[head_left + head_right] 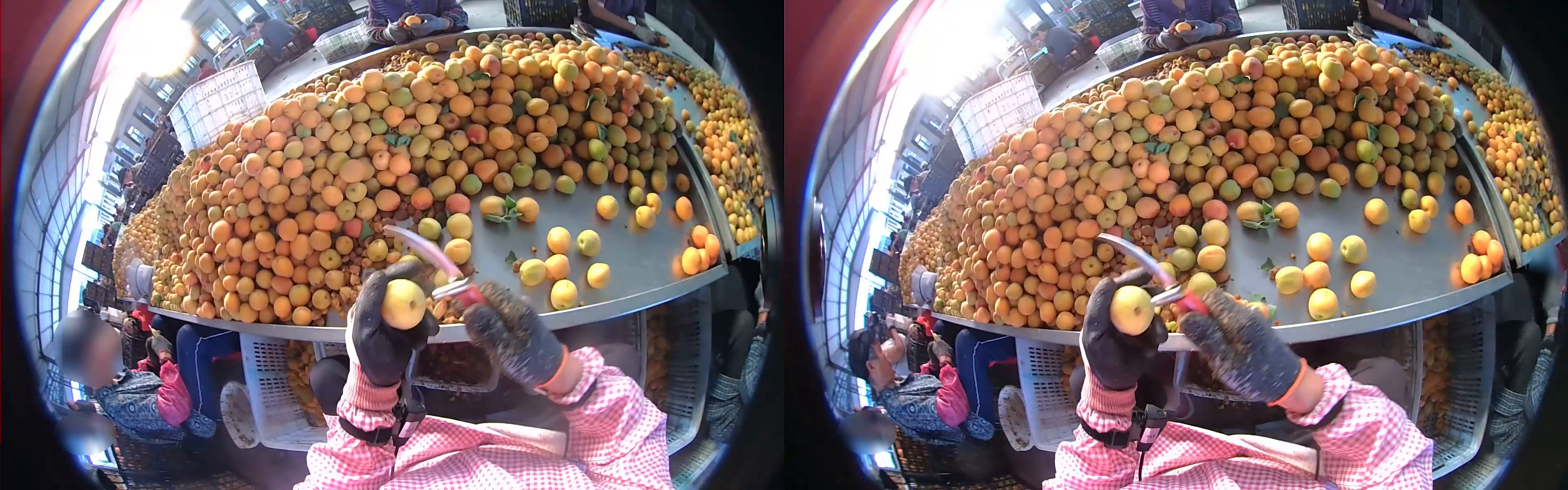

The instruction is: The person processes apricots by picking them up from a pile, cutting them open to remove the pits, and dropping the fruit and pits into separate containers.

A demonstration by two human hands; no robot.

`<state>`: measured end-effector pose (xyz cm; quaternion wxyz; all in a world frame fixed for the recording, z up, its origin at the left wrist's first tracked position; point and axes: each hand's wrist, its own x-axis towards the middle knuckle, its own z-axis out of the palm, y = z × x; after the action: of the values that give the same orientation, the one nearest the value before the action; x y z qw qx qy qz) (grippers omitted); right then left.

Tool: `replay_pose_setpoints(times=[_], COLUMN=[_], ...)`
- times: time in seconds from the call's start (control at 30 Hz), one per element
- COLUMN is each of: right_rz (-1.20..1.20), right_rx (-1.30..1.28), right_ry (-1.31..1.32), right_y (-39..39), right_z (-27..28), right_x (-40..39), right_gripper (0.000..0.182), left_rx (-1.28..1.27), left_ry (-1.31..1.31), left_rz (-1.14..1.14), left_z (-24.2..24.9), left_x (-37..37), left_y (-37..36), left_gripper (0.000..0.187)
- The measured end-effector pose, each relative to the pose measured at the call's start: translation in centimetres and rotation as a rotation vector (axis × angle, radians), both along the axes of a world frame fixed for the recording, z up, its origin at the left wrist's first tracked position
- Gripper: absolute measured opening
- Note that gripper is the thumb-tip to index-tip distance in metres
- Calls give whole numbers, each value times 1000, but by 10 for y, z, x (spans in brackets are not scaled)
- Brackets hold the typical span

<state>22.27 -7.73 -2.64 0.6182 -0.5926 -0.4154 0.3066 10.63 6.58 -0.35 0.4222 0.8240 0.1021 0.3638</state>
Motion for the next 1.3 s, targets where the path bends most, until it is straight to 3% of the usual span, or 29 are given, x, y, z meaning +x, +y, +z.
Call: replay_pose_setpoints(times=[0.03,0.07,0.1,0.13,0.2,0.23,0.27,0.4,0.47,0.5,0.57,0.6,0.67,0.73,0.77,0.87,0.9,0.93,1.0,1.13,1.2,1.23,1.27,1.3], right_rz=[-4,-149,-286,-116,-120,-89,-103,-63,-99,-103,-247,-247,-292,-325,-294,-255,-249,-245,-235,-218,-196,-167,-170,-103], right_rx=[-9,136,282,135,-20,-43,-56,-116,-59,-63,34,30,-65,-69,-100,-118,-130,-141,-121,-87,-159,-229,-230,-65], right_ry=[-16,-575,-1135,-591,-293,-151,-160,-178,-149,-159,-458,-466,-834,-971,-1053,-1059,-1013,-965,-919,-845,-837,-837,-838,-697], right_y=[-2,-5,-5,-4,-8,-11,-15,-27,-29,-27,-25,-27,-30,-28,-29,-26,-26,-25,-21,-19,-20,-20,-16,-8], right_z=[-2,0,5,12,22,32,33,38,36,34,33,39,56,55,58,65,66,66,66,66,66,67,65,58], right_x=[-13,-25,-35,-48,-74,-83,-88,-111,-126,-130,-140,-143,-148,-152,-154,-161,-163,-165,-164,-157,-156,-154,-151,-146], right_gripper=[33,31,30,25,26,27,27,27,27,27,27,27,28,30,32,38,40,42,43,46,42,39,39,33], left_rx=[-473,-945,-484,-497,-453,-957,-1050,-1018,-146,-658,-660,-649,-702,-1027,-468,-513,-772,-770,-1074,-896,-266,-447,-447,-525], left_ry=[-98,-193,-115,-124,-191,-217,-245,-343,-181,-268,-289,-298,-416,-356,-282,-400,-513,-512,-575,-476,-358,-384,-385,-402], left_rz=[-46,-100,146,139,127,97,52,40,290,165,207,261,305,155,196,302,321,323,201,226,235,198,194,203], left_z=[-1,-3,-9,-11,2,14,21,24,19,23,29,32,40,49,28,20,25,32,40,38,22,18,10,-2], left_x=[-13,-25,-29,-36,-46,-53,-59,-78,-86,-92,-102,-104,-103,-116,-118,-116,-113,-114,-116,-113,-107,-109,-108,-107], left_y=[-5,-10,-19,-23,-32,-37,-41,-55,-57,-54,-58,-62,-66,-61,-53,-57,-62,-61,-57,-47,-42,-41,-34,-22], left_gripper=[34,29,32,32,37,42,41,40,37,35,35,36,37,33,30,28,29,29,28,26,27,35,35,39])
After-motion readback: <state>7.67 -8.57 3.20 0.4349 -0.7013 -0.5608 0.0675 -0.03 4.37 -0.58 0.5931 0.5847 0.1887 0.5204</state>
